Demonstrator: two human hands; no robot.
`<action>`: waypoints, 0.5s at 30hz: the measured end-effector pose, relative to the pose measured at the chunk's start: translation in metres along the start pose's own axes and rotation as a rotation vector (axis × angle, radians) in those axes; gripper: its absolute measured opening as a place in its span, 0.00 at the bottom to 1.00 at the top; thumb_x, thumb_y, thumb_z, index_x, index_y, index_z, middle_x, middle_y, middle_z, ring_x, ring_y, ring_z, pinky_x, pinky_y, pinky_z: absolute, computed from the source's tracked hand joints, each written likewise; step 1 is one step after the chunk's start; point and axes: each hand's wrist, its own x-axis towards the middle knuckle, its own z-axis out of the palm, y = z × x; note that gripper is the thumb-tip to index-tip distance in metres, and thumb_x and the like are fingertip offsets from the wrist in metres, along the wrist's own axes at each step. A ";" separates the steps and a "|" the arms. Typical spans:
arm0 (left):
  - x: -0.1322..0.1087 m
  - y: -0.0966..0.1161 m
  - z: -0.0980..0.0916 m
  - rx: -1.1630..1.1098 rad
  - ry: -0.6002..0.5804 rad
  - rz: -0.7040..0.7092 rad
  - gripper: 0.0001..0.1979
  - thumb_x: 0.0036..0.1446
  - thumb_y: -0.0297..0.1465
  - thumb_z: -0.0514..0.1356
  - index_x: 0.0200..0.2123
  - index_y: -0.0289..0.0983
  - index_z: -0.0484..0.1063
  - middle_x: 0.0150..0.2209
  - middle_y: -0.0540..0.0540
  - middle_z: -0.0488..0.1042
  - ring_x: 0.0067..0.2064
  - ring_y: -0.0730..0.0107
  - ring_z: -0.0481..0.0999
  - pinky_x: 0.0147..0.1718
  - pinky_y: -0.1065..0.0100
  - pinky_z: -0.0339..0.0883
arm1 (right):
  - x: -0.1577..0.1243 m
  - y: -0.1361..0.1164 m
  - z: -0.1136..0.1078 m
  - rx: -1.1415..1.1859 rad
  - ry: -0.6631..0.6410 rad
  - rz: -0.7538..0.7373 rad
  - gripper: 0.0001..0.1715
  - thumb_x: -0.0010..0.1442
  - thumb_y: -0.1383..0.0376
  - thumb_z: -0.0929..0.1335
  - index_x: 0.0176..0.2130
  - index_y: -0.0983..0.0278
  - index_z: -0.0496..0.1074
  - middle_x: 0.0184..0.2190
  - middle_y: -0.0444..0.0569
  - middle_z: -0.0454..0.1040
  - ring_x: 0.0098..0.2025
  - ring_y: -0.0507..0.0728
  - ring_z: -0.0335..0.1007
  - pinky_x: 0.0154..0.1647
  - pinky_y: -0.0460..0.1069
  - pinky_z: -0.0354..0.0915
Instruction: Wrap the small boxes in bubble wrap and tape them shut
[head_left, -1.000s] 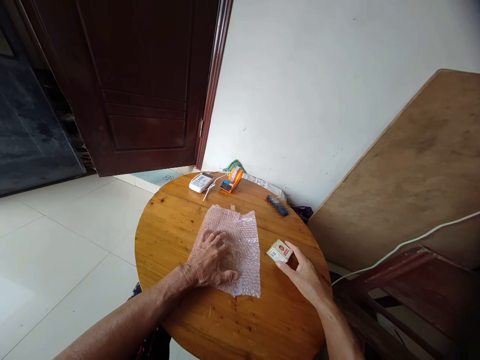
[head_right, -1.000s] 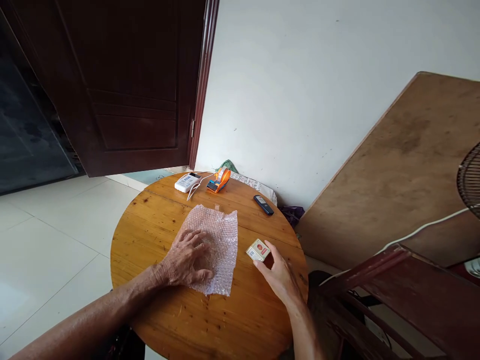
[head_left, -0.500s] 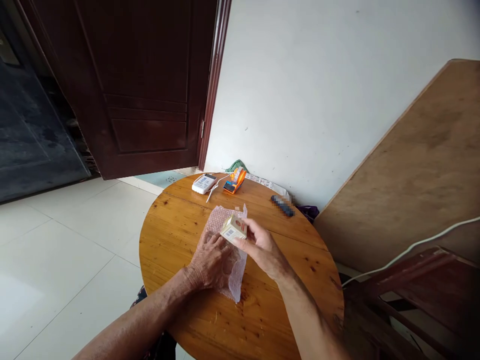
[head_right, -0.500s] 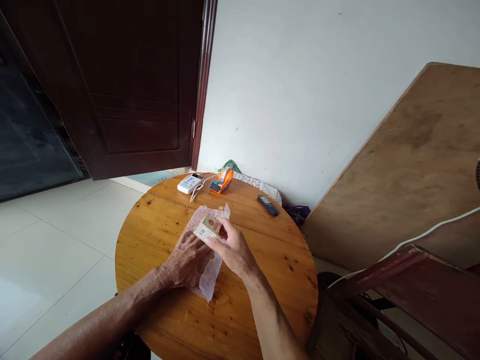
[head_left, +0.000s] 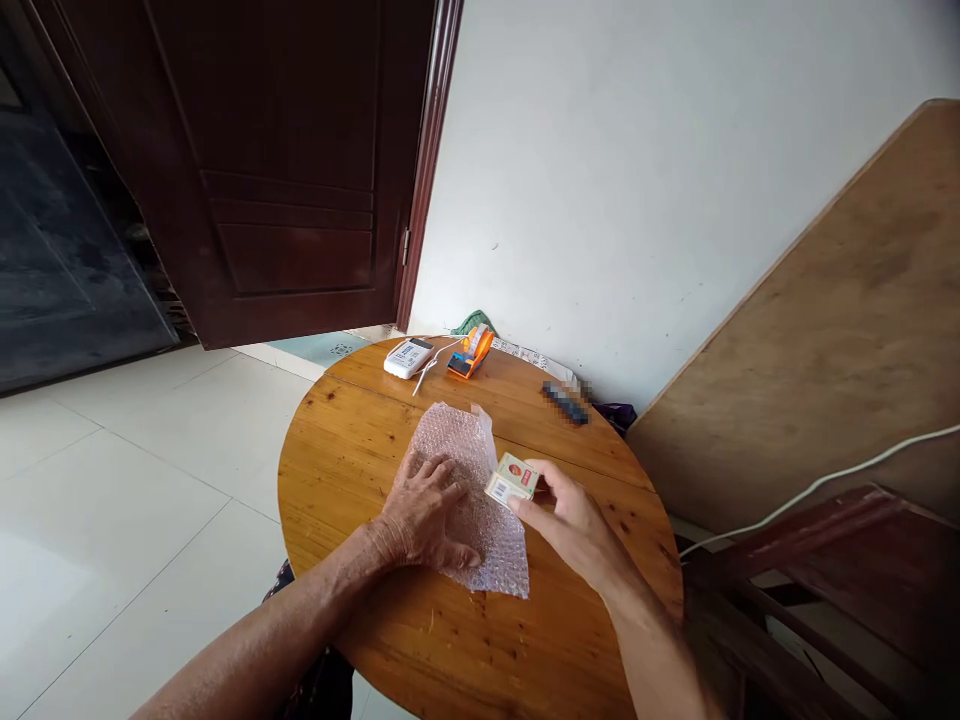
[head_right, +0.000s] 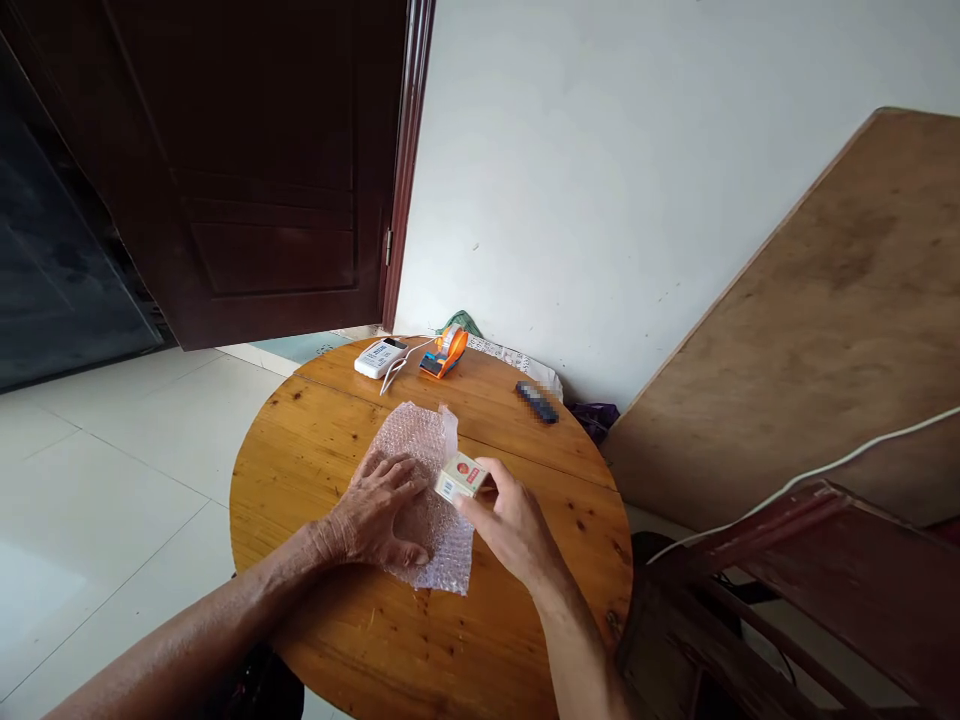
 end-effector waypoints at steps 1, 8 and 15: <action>0.000 0.001 0.001 0.009 -0.003 0.001 0.49 0.42 0.64 0.61 0.61 0.42 0.65 0.64 0.34 0.63 0.66 0.37 0.57 0.64 0.33 0.39 | 0.002 -0.010 0.008 0.163 -0.043 -0.013 0.23 0.52 0.57 0.71 0.47 0.61 0.69 0.42 0.50 0.79 0.44 0.61 0.74 0.46 0.54 0.66; 0.000 0.004 0.009 0.024 0.014 -0.049 0.46 0.45 0.56 0.64 0.64 0.41 0.62 0.62 0.35 0.65 0.66 0.32 0.56 0.64 0.37 0.44 | 0.033 -0.037 0.087 0.594 -0.155 0.010 0.20 0.51 0.52 0.73 0.40 0.60 0.73 0.36 0.45 0.79 0.41 0.59 0.73 0.44 0.52 0.65; 0.005 -0.001 -0.010 -0.048 -0.037 -0.071 0.38 0.50 0.56 0.62 0.60 0.44 0.68 0.66 0.39 0.62 0.68 0.44 0.56 0.66 0.39 0.43 | 0.037 0.027 0.063 0.619 0.094 0.041 0.25 0.51 0.49 0.73 0.42 0.61 0.74 0.42 0.49 0.79 0.46 0.61 0.72 0.50 0.54 0.64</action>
